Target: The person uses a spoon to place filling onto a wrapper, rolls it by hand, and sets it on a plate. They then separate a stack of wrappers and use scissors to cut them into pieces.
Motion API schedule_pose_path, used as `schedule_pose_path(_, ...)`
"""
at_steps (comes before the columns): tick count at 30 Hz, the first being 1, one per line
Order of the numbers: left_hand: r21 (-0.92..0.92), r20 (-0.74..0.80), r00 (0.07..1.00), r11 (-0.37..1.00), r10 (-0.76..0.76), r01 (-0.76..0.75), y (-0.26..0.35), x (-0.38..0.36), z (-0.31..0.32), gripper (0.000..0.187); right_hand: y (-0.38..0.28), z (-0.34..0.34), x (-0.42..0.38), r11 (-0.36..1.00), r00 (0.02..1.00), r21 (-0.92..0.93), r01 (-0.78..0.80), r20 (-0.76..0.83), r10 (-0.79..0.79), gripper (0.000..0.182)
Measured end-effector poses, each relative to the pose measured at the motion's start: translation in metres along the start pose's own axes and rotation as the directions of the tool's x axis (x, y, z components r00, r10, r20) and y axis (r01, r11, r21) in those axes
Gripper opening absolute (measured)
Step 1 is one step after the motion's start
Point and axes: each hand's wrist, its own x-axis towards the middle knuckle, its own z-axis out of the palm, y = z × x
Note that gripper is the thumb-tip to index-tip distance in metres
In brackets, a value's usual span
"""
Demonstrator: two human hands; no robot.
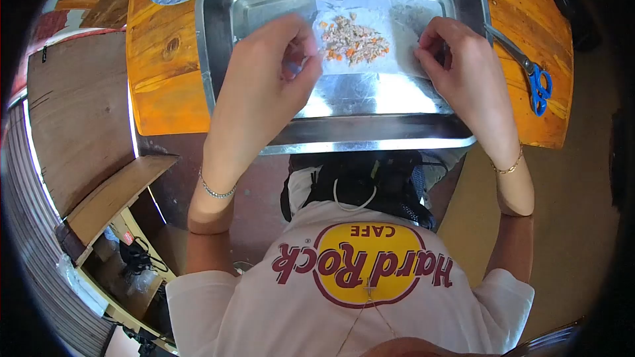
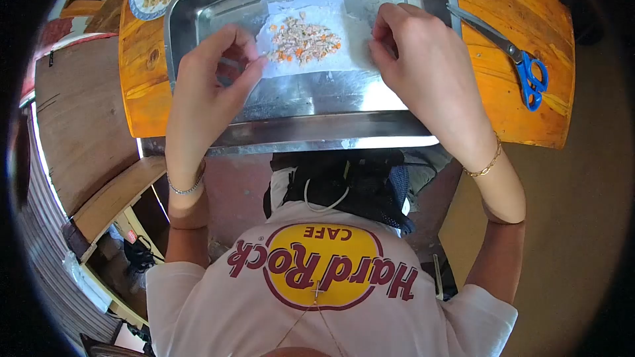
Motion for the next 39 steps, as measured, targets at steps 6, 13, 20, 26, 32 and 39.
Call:
schedule_pose_path(6, -0.090, 0.077, 0.988, 0.987, 0.137, -0.130, 0.000, 0.014, 0.015, 0.014, 0.000, -0.003, 0.001, 1.000, 1.000, 0.018, -0.011, 0.024, 0.010, 0.010)
schedule_pose_path(13, 0.014, 0.106, 0.984, 0.989, 0.143, -0.145, -0.003, 0.018, 0.015, 0.012, 0.003, -0.011, 0.006, 0.977, 0.995, 0.212, -0.021, 0.104, -0.001, 0.008)
schedule_pose_path(20, -0.055, 0.110, 0.976, 0.982, 0.186, -0.181, -0.011, 0.016, 0.021, 0.015, 0.024, 0.002, 0.019, 0.825, 0.980, 0.564, -0.019, 0.175, -0.097, 0.006)
schedule_pose_path(26, -0.044, 0.080, 0.971, 0.974, 0.226, -0.223, -0.011, 0.016, 0.021, 0.015, 0.014, -0.005, 0.028, 0.826, 0.921, 0.562, -0.033, 0.338, -0.193, 0.011)
schedule_pose_path(32, -0.031, 0.056, 0.963, 0.964, 0.265, -0.264, -0.011, 0.017, 0.020, 0.009, -0.002, 0.004, 0.034, 0.904, 0.967, 0.419, 0.080, 0.188, -0.173, 0.010)
schedule_pose_path(39, -0.100, 0.054, 0.973, 0.971, 0.224, -0.218, -0.010, 0.014, 0.020, 0.020, -0.015, 0.019, 0.033, 0.943, 0.970, 0.240, 0.232, 0.018, -0.243, 0.011)
